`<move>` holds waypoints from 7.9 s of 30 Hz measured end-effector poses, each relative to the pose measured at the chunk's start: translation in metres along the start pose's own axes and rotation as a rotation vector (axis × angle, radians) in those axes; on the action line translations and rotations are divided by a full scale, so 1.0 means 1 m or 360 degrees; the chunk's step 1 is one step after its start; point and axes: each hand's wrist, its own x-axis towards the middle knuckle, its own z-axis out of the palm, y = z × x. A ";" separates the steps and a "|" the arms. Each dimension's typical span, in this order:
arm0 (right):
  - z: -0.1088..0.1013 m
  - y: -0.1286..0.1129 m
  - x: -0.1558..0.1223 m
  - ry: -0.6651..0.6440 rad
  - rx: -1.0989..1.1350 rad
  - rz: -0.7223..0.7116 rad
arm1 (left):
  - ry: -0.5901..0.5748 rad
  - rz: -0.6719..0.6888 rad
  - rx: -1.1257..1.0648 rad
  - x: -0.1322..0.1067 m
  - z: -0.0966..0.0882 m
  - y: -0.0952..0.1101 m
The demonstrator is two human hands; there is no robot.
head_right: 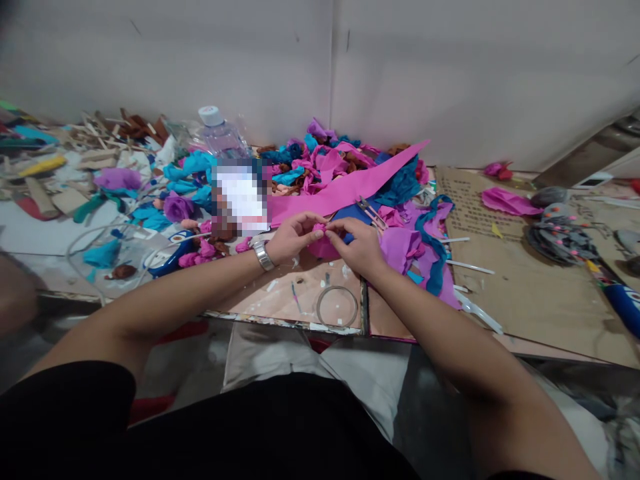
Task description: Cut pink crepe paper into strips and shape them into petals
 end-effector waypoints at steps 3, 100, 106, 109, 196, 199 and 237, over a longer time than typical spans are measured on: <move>0.000 -0.001 0.000 -0.0034 -0.0006 0.0021 | 0.0031 0.0009 0.0014 0.000 0.000 0.000; 0.003 0.001 0.002 -0.0049 0.0369 0.0409 | 0.0015 0.0440 0.0748 -0.010 0.002 0.006; 0.006 0.005 -0.001 -0.0074 0.0450 0.0442 | 0.0020 0.0467 0.0795 -0.010 0.002 0.002; 0.005 0.008 -0.001 -0.0110 0.0456 0.0406 | 0.0100 0.0427 0.0708 -0.008 0.002 0.001; 0.003 -0.002 0.000 0.0012 0.0115 -0.0252 | -0.0288 0.0544 0.0772 -0.012 0.001 0.003; 0.004 -0.002 -0.001 0.0014 0.0107 -0.0239 | -0.0340 0.0540 0.0747 -0.012 0.001 0.002; 0.004 -0.004 -0.006 -0.0113 0.0167 -0.0147 | -0.0228 0.0342 0.0520 -0.010 -0.004 -0.002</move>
